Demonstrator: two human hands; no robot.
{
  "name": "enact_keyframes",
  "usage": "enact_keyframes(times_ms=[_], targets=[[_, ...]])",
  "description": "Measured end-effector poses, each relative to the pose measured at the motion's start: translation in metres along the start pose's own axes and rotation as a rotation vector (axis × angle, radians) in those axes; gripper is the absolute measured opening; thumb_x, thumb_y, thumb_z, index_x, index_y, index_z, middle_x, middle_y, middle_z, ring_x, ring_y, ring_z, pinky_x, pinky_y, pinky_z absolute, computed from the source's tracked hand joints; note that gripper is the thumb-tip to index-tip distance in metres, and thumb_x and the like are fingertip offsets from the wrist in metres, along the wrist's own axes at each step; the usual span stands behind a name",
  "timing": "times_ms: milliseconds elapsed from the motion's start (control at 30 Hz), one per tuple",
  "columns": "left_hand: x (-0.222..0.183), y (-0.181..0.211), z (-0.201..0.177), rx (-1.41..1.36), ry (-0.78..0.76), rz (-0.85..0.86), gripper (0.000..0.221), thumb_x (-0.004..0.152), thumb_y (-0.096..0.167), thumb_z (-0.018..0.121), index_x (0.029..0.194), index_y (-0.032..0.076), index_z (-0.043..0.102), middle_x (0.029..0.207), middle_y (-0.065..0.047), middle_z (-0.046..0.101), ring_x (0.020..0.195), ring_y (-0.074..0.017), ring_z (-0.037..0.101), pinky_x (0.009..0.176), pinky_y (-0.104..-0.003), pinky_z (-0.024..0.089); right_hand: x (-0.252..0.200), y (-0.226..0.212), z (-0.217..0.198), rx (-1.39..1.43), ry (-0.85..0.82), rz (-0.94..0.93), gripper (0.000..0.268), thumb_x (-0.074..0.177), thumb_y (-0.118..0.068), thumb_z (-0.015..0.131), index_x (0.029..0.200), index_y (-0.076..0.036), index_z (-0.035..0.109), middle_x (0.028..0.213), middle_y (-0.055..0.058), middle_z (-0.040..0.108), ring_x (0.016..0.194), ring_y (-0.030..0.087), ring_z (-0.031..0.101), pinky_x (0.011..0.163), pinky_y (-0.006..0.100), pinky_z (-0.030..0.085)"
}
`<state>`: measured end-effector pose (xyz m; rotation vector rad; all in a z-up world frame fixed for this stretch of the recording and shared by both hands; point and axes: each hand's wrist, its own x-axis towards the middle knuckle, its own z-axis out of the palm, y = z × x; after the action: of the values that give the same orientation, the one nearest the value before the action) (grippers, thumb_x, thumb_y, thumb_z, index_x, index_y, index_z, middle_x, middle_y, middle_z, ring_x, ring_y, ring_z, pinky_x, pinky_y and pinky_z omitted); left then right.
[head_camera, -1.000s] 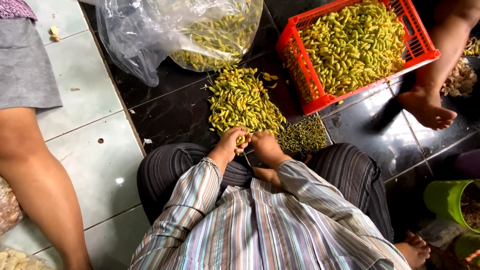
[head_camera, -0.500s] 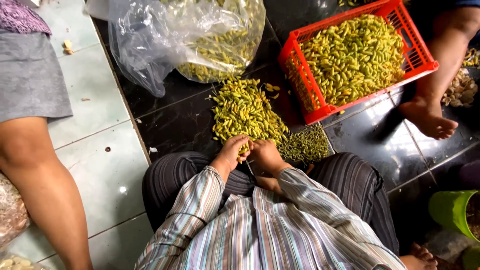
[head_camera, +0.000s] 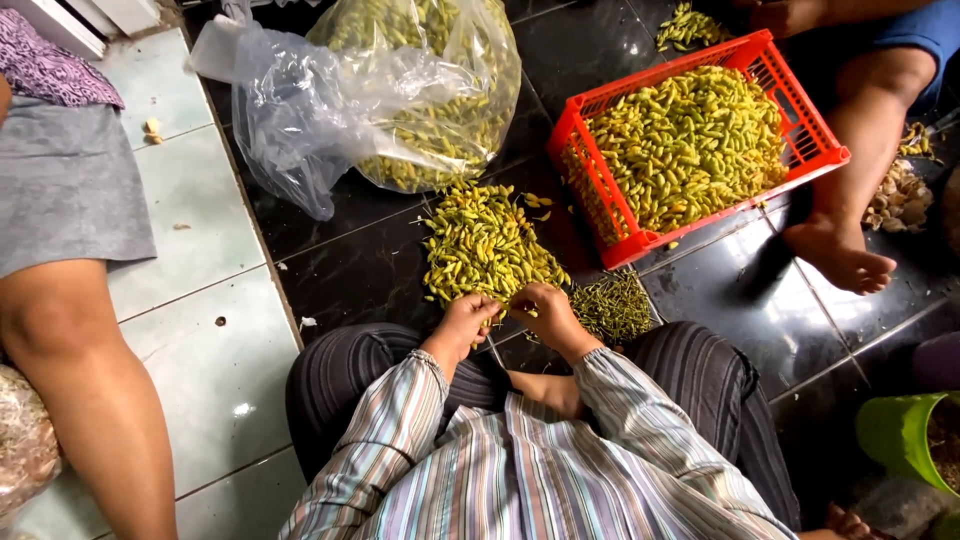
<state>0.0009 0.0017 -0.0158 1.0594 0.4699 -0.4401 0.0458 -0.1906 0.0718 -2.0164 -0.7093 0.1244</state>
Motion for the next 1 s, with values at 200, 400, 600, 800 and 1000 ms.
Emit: enact_keyframes(times_ms=[200,400,600,800,1000], targets=[[-0.004,0.007,0.003,-0.046,-0.01,0.001,0.012,0.096,0.016,0.073,0.094,0.008,0.065,0.069,-0.011,0.062,0.042,-0.0092,0.051,0.03,-0.015,0.032,-0.003,-0.009,-0.006,0.059,-0.009,0.116,0.009,0.091,-0.006,0.077,0.098,-0.002,0.073,0.08,0.016,0.071,0.072,0.035,0.068,0.069,0.047,0.054],[0.002,-0.002,0.002,-0.022,0.048,0.026,0.013,0.095,0.016,0.074,0.093,0.007,0.065,0.066,-0.009,0.061,0.042,-0.0082,0.051,0.03,-0.014,0.032,-0.007,-0.006,0.006,-0.024,0.103,0.176,0.004,0.099,-0.004,0.069,0.095,-0.003,0.069,0.076,0.014,0.067,0.071,0.035,0.065,0.069,0.048,0.055],[-0.013,0.015,0.003,0.068,0.23,0.005,0.016,0.094,0.016,0.072,0.087,0.003,0.066,0.064,-0.009,0.059,0.042,-0.0096,0.051,0.03,-0.018,0.033,-0.024,0.071,0.007,-0.689,-0.405,0.444,0.018,0.086,-0.026,0.078,0.095,-0.011,0.073,0.085,0.007,0.071,0.084,0.027,0.072,0.078,0.046,0.061],[-0.012,0.044,0.049,0.089,0.224,-0.025,0.017,0.089,0.014,0.071,0.079,0.003,0.063,0.054,-0.008,0.052,0.036,-0.0109,0.047,0.028,-0.022,0.03,-0.039,0.089,0.012,-0.635,-0.506,0.528,0.037,0.087,-0.047,0.074,0.103,-0.014,0.077,0.09,0.008,0.074,0.091,0.03,0.072,0.085,0.049,0.056],[-0.029,0.224,0.239,0.039,-0.25,0.111,0.096,0.096,0.071,0.053,0.161,0.004,0.028,0.162,-0.029,0.03,0.154,-0.0465,0.022,0.12,-0.07,0.009,-0.032,0.056,0.002,-0.473,-0.42,0.467,0.035,0.086,-0.038,0.076,0.108,-0.01,0.075,0.098,0.013,0.074,0.097,0.035,0.072,0.086,0.051,0.059]])
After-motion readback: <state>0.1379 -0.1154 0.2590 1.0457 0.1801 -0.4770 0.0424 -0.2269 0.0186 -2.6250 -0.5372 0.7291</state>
